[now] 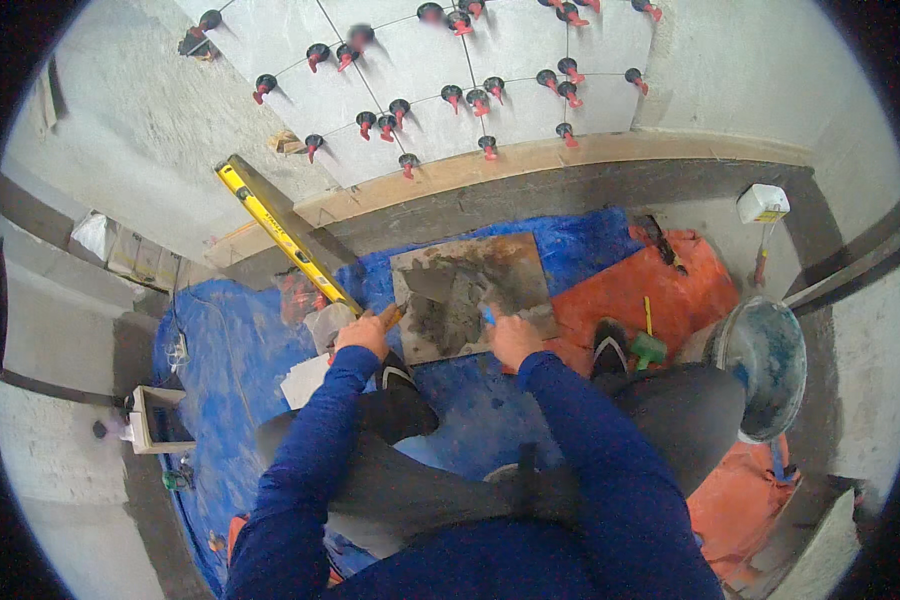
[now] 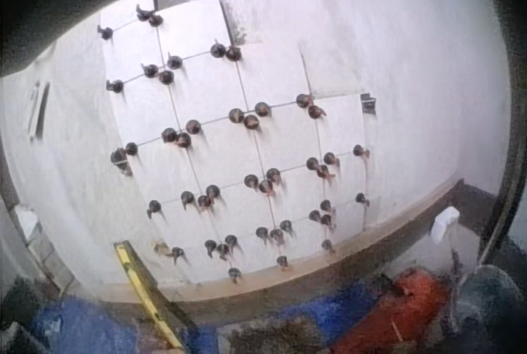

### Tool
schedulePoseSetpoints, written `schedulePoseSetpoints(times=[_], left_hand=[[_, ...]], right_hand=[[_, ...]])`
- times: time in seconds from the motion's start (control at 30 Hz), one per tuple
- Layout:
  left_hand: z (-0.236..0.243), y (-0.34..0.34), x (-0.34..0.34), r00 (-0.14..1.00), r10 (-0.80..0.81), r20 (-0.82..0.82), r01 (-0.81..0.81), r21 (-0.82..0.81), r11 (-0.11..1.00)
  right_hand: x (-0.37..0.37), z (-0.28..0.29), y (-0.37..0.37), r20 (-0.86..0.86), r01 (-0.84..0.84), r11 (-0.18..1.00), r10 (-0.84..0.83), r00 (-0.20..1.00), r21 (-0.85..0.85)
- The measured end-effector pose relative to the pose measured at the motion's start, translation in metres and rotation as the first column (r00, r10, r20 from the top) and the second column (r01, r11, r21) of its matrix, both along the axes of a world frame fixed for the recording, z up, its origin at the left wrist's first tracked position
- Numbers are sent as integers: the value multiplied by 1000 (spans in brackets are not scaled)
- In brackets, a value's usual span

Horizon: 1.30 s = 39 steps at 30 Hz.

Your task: The person kneels on a blue tarp and uses a trowel to spread adhesive on a tile, then places the tile on a wall with red leveling clips. The person uses a sponge to wipe the tile surface and adjusts the clips to align the tiles.

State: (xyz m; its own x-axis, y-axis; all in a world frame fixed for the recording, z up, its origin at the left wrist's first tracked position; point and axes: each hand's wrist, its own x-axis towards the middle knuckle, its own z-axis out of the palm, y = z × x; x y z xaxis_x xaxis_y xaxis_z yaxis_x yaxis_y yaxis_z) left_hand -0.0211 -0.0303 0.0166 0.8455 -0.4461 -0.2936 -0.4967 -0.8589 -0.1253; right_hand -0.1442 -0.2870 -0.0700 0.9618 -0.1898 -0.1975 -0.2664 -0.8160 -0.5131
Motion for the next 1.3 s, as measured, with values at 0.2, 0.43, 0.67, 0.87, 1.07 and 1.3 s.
schedulePoseSetpoints(times=[0.2,0.43,0.67,0.87,1.07,1.3], left_hand=[[72,26,12,986,-31,164,42,-64,997],[106,28,25,999,41,-19,-45,-280,959],[114,37,32,998,55,-40,-66,-363,929],[112,45,31,999,41,-31,-50,-381,923],[114,36,36,993,82,-85,-106,-335,936],[116,30,41,996,38,-85,-71,-418,906]], right_hand=[[-33,-55,-9,94,70,992,-60,994,-103],[-43,-67,31,-113,24,992,-10,994,128],[-28,-120,66,-76,-58,950,85,993,306],[-9,-138,70,-537,225,800,140,832,556],[33,-123,-1,-501,240,824,60,864,513],[87,-81,-79,-435,10,935,155,887,354]])
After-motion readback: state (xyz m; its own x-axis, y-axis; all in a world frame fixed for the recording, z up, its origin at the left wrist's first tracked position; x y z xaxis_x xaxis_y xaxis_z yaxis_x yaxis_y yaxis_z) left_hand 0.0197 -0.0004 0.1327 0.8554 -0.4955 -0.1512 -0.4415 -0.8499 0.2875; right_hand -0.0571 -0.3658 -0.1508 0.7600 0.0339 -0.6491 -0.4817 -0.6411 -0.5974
